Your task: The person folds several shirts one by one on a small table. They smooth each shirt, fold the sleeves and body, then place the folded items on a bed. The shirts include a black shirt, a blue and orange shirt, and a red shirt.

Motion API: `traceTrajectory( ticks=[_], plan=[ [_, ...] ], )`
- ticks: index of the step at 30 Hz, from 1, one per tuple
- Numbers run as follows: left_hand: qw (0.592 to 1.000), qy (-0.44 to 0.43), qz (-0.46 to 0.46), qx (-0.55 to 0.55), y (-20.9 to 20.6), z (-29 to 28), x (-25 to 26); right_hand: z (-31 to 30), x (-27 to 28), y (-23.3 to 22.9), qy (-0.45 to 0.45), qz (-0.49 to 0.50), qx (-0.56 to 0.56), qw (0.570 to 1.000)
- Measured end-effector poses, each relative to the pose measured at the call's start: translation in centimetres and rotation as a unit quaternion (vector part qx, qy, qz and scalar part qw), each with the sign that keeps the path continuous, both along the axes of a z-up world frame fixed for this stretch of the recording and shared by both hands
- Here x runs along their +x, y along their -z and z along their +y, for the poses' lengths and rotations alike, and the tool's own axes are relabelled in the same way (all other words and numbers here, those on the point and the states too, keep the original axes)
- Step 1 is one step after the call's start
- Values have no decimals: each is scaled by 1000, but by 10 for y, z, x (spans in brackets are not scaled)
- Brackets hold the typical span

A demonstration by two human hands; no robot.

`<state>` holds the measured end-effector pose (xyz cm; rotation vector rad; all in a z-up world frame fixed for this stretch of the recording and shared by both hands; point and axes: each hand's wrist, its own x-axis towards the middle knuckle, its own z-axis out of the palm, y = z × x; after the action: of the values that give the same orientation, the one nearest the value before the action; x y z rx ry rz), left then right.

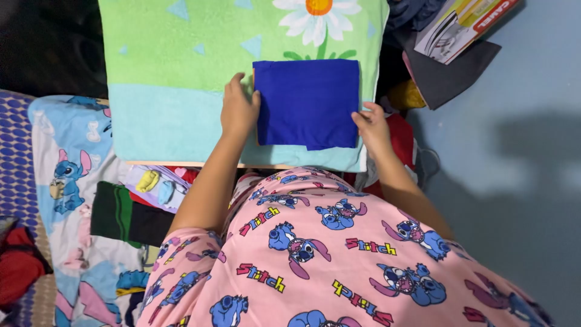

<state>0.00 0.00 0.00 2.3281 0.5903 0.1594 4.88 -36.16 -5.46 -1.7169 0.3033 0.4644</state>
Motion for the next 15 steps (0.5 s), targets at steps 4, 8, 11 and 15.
traceTrajectory(
  ticks=[4, 8, 11, 15],
  plan=[
    [979, 159, -96, 86, -13, 3, 44, -11, -38, -23, 52, 130, -13, 990],
    [950, 281, -99, 98, -6, -15, 84, -9, -82, -28, 87, 283, 167, 940],
    [941, 324, -51, 78, 3, -33, 109, 15, -101, -18, 98, 333, 258, 902],
    [941, 332, 12, 59, 9, -47, 128, 68, -105, -9, 188, 270, 226, 917]
  ],
)
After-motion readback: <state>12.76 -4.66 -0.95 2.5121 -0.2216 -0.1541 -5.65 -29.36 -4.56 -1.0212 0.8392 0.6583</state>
